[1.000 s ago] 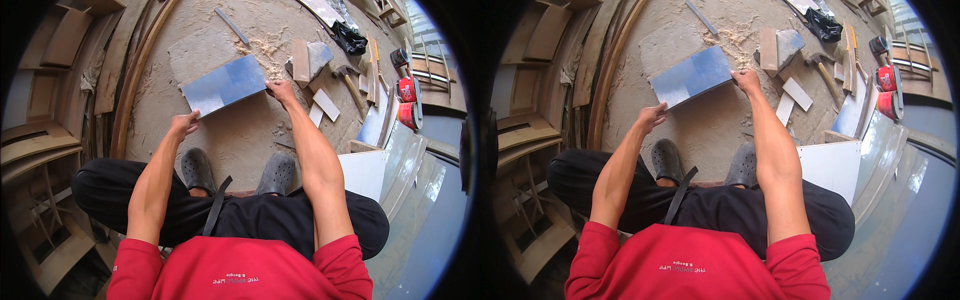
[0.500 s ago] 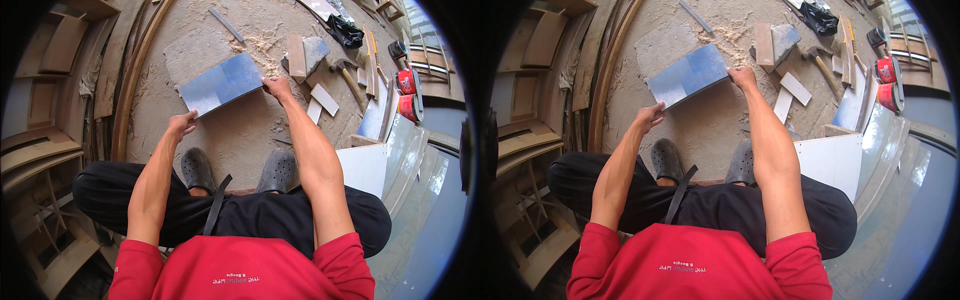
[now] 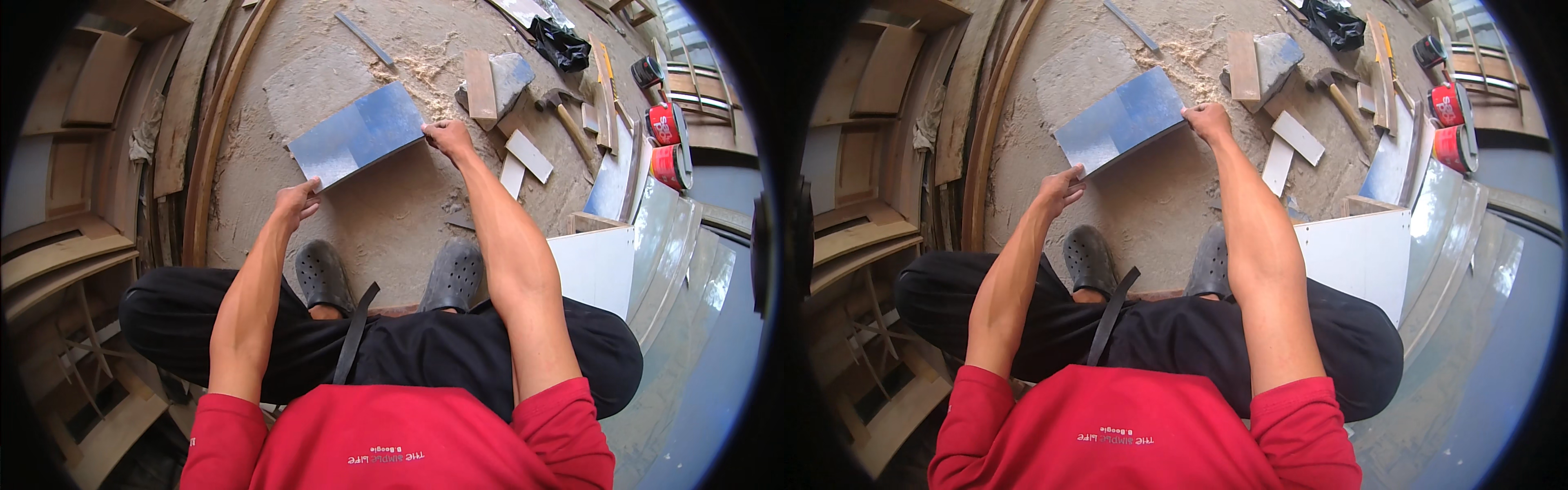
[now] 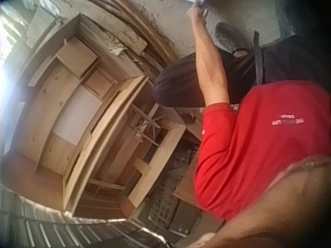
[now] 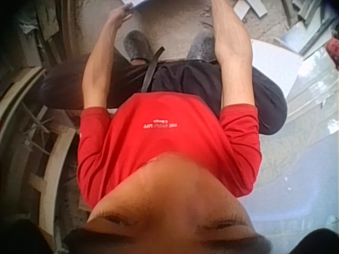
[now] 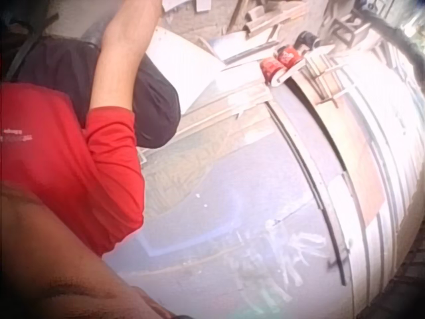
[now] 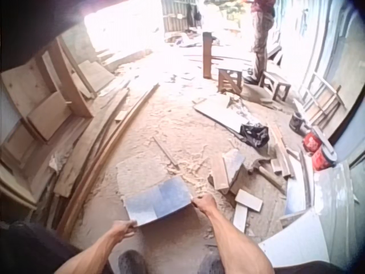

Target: The person sits on the floor and assembles small wooden pieces. They align a white rectangular piece with a wooden frame, then use a hammer to drive nails into the assembly. The person repeats this process with another piece, securing it with nails.

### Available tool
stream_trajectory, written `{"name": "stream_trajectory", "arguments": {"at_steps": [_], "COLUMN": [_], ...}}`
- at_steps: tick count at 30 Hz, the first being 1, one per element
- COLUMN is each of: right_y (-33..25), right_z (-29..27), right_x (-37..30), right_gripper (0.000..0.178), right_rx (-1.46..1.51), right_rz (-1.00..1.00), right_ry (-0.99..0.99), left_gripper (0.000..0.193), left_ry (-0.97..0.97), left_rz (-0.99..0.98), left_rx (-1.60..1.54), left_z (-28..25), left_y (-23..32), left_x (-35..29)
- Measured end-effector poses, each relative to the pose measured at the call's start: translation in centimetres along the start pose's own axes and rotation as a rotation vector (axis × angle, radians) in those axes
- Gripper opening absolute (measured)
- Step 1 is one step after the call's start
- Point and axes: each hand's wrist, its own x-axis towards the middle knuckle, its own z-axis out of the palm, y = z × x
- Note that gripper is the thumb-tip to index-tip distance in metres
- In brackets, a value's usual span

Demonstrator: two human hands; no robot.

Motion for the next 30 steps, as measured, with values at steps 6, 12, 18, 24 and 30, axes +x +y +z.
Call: {"name": "stream_trajectory", "arguments": {"at_steps": [6, 12, 18, 24, 30], "right_y": [-0.5, -0.2, -1.3, -3.0, -3.5], "right_z": [-0.3, -0.4, -0.5, -1.3, -1.6], "right_x": [-0.4, 1.1, 1.0, -0.5, -0.8], "right_gripper": [0.034, 0.038, 0.039, 0.026, 0.028], "right_rx": [0.003, -0.137, 0.083, 0.147, 0.092], "right_rz": [0.012, 0.092, 0.225, 0.247, 0.271], "right_ry": [-0.023, -0.027, -0.061, -0.154, -0.142], "left_gripper": [0.036, 0.043, 0.06, 0.064, 0.065], "left_ry": [0.007, -0.011, 0.017, 0.04, -0.007], "left_rz": [0.082, 0.086, -0.05, -0.036, -0.072], "left_rx": [-0.101, -0.108, -0.024, -0.009, -0.014], "left_z": [0.5, 0.0, 0.1, 0.4, 0.1], "left_y": [-0.4, -0.9, 0.0, 0.2, 0.3], "left_x": [0.8, 2.0, 0.7, -0.1, -0.3]}}
